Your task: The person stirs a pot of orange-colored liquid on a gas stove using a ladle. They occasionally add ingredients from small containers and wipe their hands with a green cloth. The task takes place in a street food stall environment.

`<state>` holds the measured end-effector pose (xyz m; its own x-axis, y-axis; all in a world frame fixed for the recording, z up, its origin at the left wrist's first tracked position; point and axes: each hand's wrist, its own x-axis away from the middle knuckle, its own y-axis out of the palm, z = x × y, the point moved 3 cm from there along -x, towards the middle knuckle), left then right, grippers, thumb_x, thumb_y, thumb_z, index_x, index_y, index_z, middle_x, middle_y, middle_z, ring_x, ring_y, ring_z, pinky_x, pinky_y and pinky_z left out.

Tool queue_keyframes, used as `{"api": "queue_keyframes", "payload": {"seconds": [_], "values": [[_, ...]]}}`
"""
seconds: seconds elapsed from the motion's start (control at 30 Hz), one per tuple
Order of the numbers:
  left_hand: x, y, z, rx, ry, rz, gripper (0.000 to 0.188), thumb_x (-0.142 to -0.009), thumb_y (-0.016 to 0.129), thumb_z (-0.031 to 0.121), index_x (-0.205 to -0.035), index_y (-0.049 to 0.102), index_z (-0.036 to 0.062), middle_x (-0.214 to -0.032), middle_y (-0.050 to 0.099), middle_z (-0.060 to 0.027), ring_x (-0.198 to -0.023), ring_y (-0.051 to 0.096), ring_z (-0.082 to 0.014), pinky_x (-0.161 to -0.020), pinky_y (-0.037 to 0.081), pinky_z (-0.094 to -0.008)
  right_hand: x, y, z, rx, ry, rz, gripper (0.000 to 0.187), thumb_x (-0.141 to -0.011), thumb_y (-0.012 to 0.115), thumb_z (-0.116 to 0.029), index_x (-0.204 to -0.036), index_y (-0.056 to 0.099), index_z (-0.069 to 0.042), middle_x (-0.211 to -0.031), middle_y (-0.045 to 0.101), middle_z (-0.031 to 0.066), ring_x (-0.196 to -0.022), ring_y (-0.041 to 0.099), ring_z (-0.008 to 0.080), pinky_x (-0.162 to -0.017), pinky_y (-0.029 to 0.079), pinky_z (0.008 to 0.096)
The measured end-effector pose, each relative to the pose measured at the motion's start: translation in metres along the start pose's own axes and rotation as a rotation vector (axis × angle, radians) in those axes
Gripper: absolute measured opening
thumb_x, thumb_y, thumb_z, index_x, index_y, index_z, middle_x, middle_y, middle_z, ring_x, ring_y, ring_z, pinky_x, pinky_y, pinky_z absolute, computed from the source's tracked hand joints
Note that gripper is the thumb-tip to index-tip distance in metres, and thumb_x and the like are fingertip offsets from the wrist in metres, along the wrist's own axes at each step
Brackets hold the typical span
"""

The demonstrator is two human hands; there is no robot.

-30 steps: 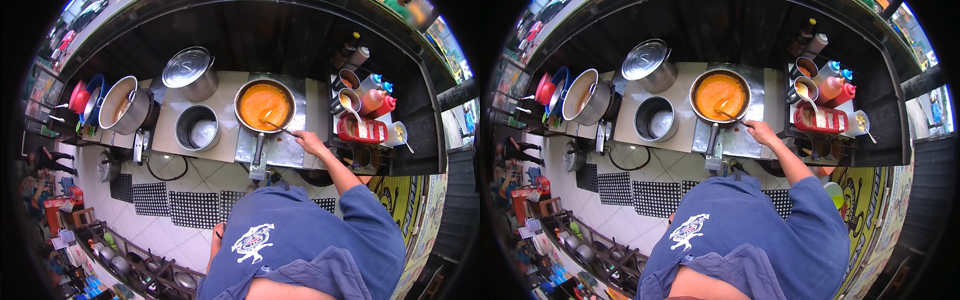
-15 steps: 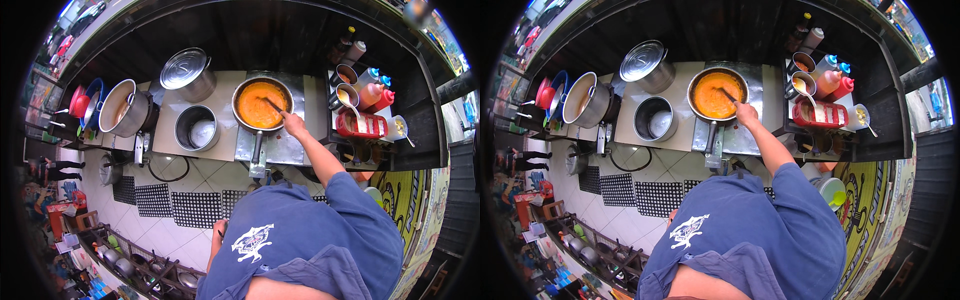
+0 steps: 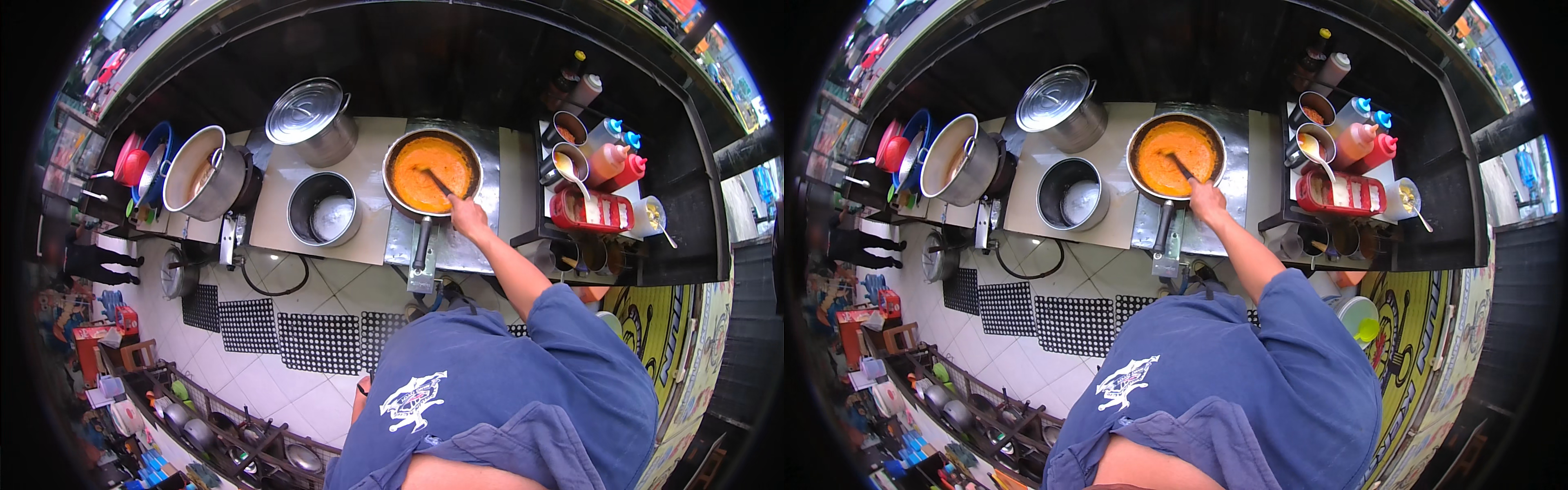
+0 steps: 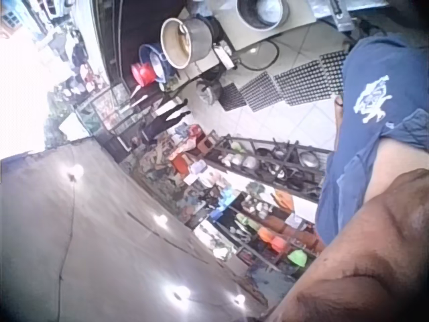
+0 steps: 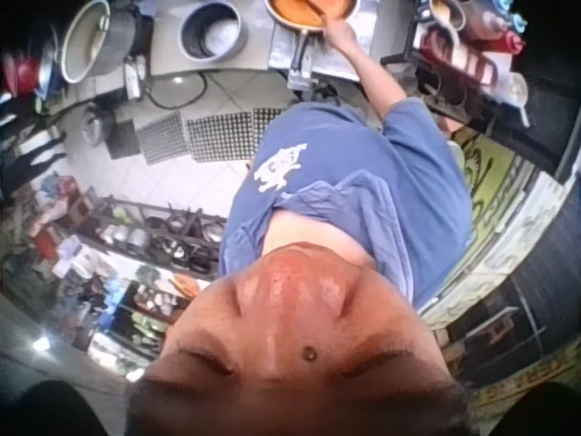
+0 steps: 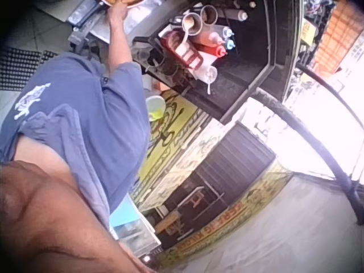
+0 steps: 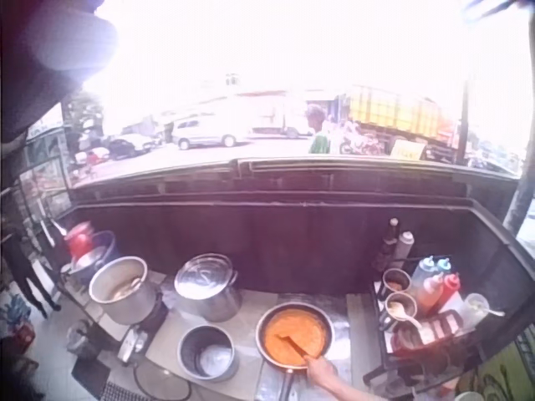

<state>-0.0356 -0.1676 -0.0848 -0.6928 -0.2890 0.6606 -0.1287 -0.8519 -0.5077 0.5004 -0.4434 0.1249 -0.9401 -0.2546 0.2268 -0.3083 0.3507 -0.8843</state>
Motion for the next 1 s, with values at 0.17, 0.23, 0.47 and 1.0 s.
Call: {"api": "queue_keyframes", "payload": {"seconds": [0.17,0.23,0.47,1.0], "values": [[0.012,-0.032,0.039,0.279,-0.116,0.083,0.026,-0.085,0.059,0.023,-0.089,0.067,-0.0016,-0.083,0.065,-0.0104,-0.075,0.059,-0.0188,-0.07,0.045,-0.0307,0.022,-0.035,0.019,0.101,0.037,-0.081,0.034,-0.084,0.048,-0.014,-0.116,0.058,-0.011,-0.096,0.064,0.0261,-0.094,0.062,0.0412,-0.081,0.05,0.0496],[0.016,-0.041,0.06,0.42,-0.251,0.097,0.025,-0.085,0.059,0.023,-0.09,0.067,-0.001,-0.082,0.065,-0.0092,-0.073,0.059,-0.0178,-0.069,0.046,-0.03,0.045,-0.039,0.02,0.107,-0.048,-0.133,0.033,-0.084,0.048,-0.014,-0.115,0.058,-0.01,-0.095,0.064,0.0258,-0.094,0.063,0.0409,-0.081,0.051,0.0496],[0.011,-0.01,0.007,-0.024,-0.054,-0.074,0.027,-0.086,0.057,0.022,-0.093,0.067,-0.0019,-0.093,0.066,-0.0113,-0.091,0.059,-0.0212,-0.084,0.043,-0.0324,0.005,-0.007,-0.012,0.013,0.034,-0.1,0.036,-0.085,0.047,-0.017,-0.118,0.059,-0.012,-0.101,0.065,0.0234,-0.096,0.063,0.0397,-0.085,0.049,0.0484],[0.04,-0.005,-0.019,0.183,-0.121,0.024,0.018,-0.084,0.061,0.02,-0.084,0.064,0.0016,-0.072,0.061,-0.0051,-0.061,0.055,-0.0148,-0.058,0.045,-0.0304,-0.024,-0.035,-0.018,-0.07,-0.16,-0.114,0.032,-0.081,0.055,-0.021,-0.109,0.065,-0.01,-0.102,0.066,0.0203,-0.098,0.062,0.037,-0.088,0.048,0.044]]}}
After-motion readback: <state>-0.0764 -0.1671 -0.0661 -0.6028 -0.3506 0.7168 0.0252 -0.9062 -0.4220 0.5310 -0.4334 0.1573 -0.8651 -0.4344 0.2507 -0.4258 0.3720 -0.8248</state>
